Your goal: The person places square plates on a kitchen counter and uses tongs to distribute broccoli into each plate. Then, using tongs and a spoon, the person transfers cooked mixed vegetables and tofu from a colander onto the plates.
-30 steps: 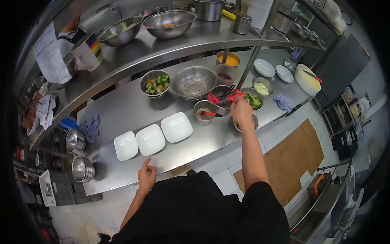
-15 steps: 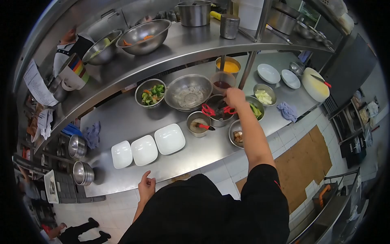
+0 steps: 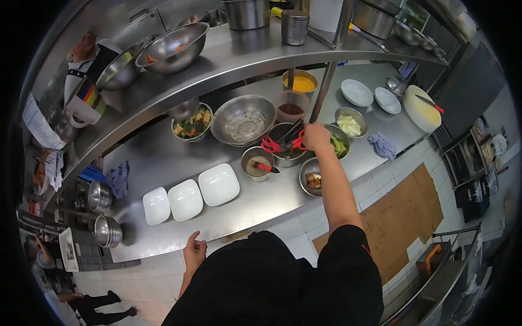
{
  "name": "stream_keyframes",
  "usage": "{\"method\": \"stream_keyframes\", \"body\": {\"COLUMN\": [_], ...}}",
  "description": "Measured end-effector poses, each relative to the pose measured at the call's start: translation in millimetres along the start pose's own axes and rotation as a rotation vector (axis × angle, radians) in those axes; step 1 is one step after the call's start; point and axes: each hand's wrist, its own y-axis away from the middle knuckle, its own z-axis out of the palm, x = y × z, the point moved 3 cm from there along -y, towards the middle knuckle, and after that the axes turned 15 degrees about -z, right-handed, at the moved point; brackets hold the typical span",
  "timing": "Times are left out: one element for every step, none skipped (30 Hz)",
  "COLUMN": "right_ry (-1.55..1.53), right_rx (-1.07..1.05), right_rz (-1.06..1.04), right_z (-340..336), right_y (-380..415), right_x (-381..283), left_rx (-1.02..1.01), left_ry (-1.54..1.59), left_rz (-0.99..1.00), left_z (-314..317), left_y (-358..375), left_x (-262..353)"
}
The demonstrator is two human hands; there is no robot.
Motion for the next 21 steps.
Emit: {"method": "stream_keyframes", "body": {"right_ry": [-0.089, -0.177, -0.177, -0.244, -0.311, -0.312, -0.304, -0.297, -0.298, -0.288, -0.276, -0.275, -0.299, -0.324, -0.323, -0.598, -0.874, -0.875, -0.705, -0.534, -0.534], "right_rx": [-0.047, -0.094, -0.094, -0.064, -0.035, -0.037, -0.09, -0.142, -0.142, -0.187, -0.23, -0.225, -0.165, -0.108, -0.11, -0.169, -0.226, -0.226, -0.252, -0.272, -0.269], "right_rz": [0.055, 0.11, 0.109, 0.158, 0.206, 0.205, 0.22, 0.234, 0.234, 0.213, 0.191, 0.187, 0.21, 0.234, 0.232, 0.268, 0.305, 0.306, 0.291, 0.271, 0.264], "right_z": [4, 6, 4, 0, -1, -1, 1, 5, 15, 26, 33, 20, 8, -1, 1, 5, 14, 23, 31, 27, 23], "right_y": [0, 0, -1, -2, -3, -5, -5, -5, -6, -9, -13, -13, -10, -8, -11, -15, -15, -17, -20, -25, -27], "right_x": [4, 6, 10, 16, 22, 25, 26, 26, 28, 28, 28, 18, 9, 2, 5, 8, 10, 12, 15, 12, 11], "left_rx": [0.0, -0.007, -0.016, -0.016, -0.014, -0.012, -0.012, -0.015, -0.018, -0.016, -0.012, -0.006, -0.001, -0.005, -0.011, -0.011, -0.014, -0.017, -0.014, -0.006, 0.001], "left_ry": [0.0, 0.01, 0.019, 0.019, 0.031, 0.043, 0.042, 0.055, 0.069, 0.07, 0.046, 0.023, 0.027, 0.033, 0.039, 0.038, 0.028, 0.018, 0.02, 0.022, 0.022], "left_rz": [0.0, -0.019, -0.038, -0.039, -0.048, -0.057, -0.06, -0.06, -0.057, -0.056, -0.053, -0.051, -0.049, -0.052, -0.056, -0.059, -0.066, -0.071, -0.068, -0.058, -0.052], "left_z": [0, 1, 2, 2, 2, 2, 3, 3, 4, 5, 6, 6, 7, 7, 7, 7, 7, 6, 5, 5, 5], "left_y": [1, 3, 3, 4, 5, 6, 8, 9, 8, 8, 7, 5, 4, 5, 7, 8, 8, 7, 6, 5, 5], "left_x": [-1, -3, -5, -6, -7, -8, -9, -11, -13, -16, -20, -20, -21, -21, -21, -22, -22, -22, -22, -22, -23]}}
